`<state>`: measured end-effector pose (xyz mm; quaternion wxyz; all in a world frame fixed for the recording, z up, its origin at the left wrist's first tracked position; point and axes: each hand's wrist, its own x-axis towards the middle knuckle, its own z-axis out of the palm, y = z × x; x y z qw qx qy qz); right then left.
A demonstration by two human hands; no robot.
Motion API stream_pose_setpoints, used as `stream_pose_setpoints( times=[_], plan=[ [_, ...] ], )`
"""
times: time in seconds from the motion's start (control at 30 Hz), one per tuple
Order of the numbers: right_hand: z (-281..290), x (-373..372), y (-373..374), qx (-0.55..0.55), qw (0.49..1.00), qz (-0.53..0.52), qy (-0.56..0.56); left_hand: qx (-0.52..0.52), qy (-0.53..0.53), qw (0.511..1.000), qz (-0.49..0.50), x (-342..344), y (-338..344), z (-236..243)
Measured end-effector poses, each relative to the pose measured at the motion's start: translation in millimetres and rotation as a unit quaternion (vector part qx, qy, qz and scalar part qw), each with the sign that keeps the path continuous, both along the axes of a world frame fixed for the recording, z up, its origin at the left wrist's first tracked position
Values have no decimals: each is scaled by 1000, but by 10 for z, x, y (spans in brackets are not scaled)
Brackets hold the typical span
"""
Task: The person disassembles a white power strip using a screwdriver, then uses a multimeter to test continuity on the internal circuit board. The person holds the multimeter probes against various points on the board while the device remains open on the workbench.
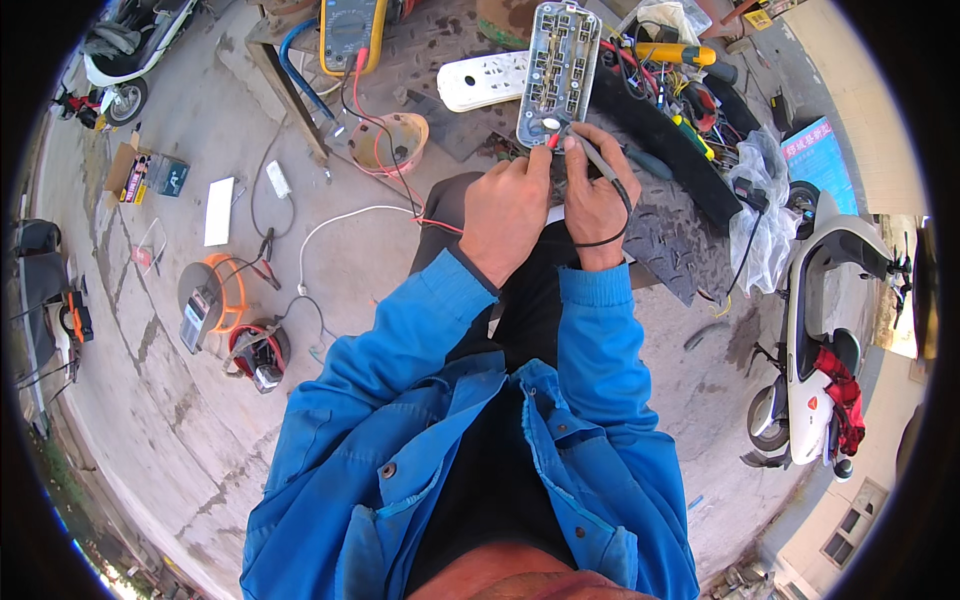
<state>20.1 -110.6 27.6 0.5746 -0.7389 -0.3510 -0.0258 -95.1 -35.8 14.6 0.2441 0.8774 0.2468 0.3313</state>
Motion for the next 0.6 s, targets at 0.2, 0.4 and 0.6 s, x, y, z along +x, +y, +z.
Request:
stream_pose_setpoints(
  times=[0.2,0.4,0.6],
  plan=[
    [-120,-77,-169,31,999,-6,4,-5,-27,1000,10,-74,-20,-47],
    [-215,-145,-292,32,998,22,47,-6,-25,999,31,-241,-19,-88],
    [-246,-137,-192,-4,1000,-1,16,31,7,998,62,-361,102,-35]
  ],
)
